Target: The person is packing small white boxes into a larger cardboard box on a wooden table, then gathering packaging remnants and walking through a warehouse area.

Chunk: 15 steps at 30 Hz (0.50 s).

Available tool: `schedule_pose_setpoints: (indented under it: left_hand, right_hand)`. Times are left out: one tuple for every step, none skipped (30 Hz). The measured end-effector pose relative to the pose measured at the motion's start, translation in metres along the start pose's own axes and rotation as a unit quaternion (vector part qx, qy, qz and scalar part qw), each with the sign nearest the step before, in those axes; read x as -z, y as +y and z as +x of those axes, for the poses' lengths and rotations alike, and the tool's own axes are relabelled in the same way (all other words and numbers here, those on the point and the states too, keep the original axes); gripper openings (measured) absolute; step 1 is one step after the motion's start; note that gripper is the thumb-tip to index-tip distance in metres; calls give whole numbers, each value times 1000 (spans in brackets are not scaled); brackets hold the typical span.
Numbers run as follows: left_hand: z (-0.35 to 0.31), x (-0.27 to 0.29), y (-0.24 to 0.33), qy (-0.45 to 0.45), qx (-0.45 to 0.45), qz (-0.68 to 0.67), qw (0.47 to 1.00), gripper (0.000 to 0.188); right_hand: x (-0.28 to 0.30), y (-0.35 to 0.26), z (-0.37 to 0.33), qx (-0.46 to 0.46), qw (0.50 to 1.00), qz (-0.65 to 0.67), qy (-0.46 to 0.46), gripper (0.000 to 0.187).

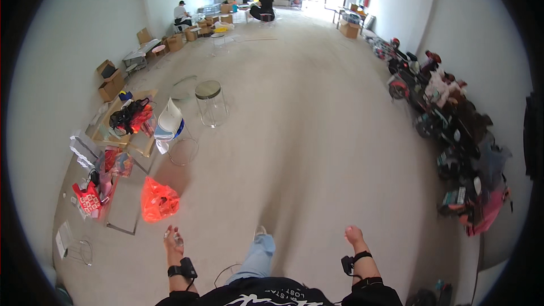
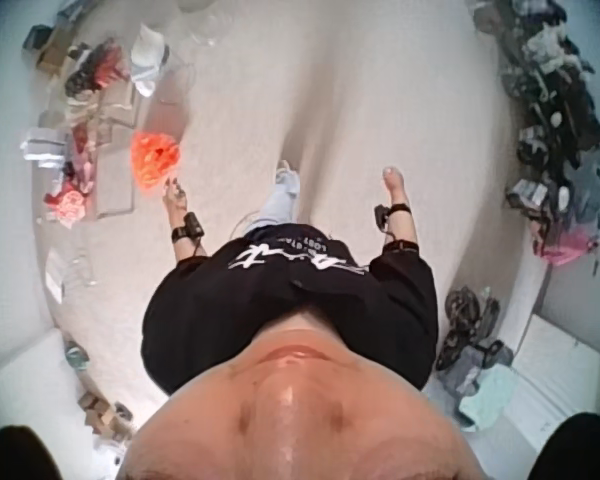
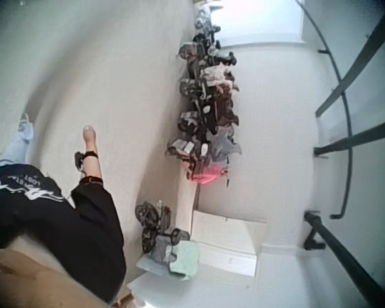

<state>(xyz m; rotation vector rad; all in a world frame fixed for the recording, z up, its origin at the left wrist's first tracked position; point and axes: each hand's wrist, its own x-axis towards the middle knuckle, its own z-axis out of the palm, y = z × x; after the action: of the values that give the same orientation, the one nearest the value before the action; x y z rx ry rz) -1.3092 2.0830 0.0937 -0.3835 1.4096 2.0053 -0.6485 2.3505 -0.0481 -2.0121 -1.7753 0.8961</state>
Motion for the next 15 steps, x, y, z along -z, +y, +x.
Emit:
schedule_pose_setpoints:
  left_hand:
    - [12,-8,-2,9,-11,-14,1000,23]
    - [30,-17,-3,33,-10,-28,999,22]
    - [48,-26,-2,55,-10,-41,998,21]
    - [65,-38,2,57,-20,-55,997,21]
    - [84,-65,-4,80,-4,-35,996,21]
    - [109,-118,-24,90,28,-11,996,23]
    - [130,-160,-36,88,28,-21,995,23]
    - [157,-215,-62,60,34,19,997,32]
    - [176,-239,-65,54,21,64,996,42]
    - [168,-309,-77,29,75,110,991,43]
    - [119,-336,-30,75,13,164,984,45]
    - [145,-359,-36,36,-26,127,991,43]
    - [163,-404,-47,9,2,132,991,41]
    - [181,-459,-56,-25,30,137,990,39]
    - [197,-506,-64,-29,29,140,989,39]
  right_hand:
    - [6,-55,34,55,996,65,0,19]
    - [9,-78,60,69,996,65,-4,19]
    - [12,-99,86,77,993,69,-50,19]
    - [13,-127,120,89,989,71,-93,19]
    - [5,-106,145,-8,985,117,-125,18]
    - [2,-46,160,-22,989,112,-95,31]
    - [-9,-19,164,-44,987,55,-146,30]
    - [-2,37,157,-42,984,15,-170,1]
    - [-6,66,137,-106,972,31,-208,4]
    - [21,129,98,-237,855,444,-125,10]
    - [-11,6,66,-428,823,368,-59,34]
    - [8,-28,86,-423,828,359,-76,34]
    - [16,-50,109,-405,858,291,-123,33]
    - [21,-68,140,-382,881,225,-165,33]
    - [26,-81,170,-359,897,158,-204,32]
